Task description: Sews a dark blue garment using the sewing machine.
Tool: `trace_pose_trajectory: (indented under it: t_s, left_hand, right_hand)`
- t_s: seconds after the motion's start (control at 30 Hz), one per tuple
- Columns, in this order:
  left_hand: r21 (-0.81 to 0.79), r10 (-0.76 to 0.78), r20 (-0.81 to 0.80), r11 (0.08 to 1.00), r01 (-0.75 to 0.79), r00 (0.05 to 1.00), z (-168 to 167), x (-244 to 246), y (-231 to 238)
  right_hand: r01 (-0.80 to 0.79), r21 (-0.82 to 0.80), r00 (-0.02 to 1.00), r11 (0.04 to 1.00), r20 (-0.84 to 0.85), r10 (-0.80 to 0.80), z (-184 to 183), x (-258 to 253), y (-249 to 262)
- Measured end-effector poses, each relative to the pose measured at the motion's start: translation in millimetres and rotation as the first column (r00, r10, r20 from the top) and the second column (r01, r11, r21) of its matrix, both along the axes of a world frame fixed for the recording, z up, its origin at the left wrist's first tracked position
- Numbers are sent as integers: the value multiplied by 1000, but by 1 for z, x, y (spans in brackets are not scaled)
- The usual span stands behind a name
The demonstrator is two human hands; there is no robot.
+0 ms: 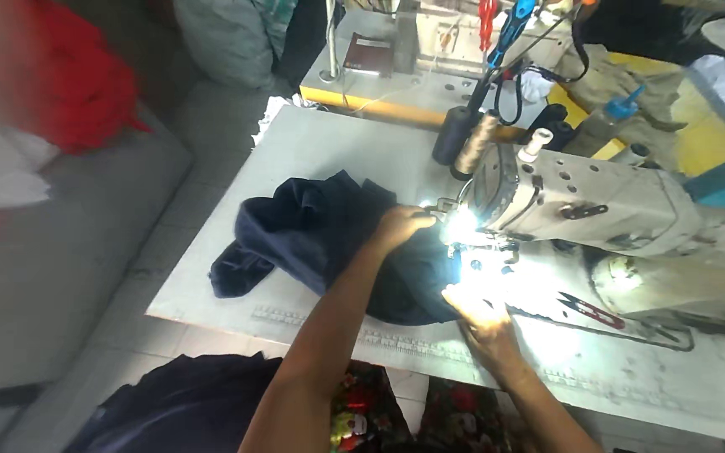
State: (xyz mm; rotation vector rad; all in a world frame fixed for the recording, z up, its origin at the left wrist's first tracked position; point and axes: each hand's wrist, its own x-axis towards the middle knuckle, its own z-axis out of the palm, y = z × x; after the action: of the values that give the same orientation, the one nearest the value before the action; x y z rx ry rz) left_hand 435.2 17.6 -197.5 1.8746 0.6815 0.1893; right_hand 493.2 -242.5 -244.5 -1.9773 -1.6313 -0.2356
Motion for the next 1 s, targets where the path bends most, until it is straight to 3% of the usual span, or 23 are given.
trace_pose_trajectory:
  t_s: [0.13, 1.0]
  left_hand:
    - [-209, 39, 80, 978, -22, 996, 2, -5, -5]
    - [-255, 30, 79, 967, -9, 996, 0, -7, -7]
  right_hand:
    - [0, -3, 1000, 1000, -5, 0, 1, -1, 0]
    - [20, 19, 1000, 1000, 8, -20, -4, -3, 2]
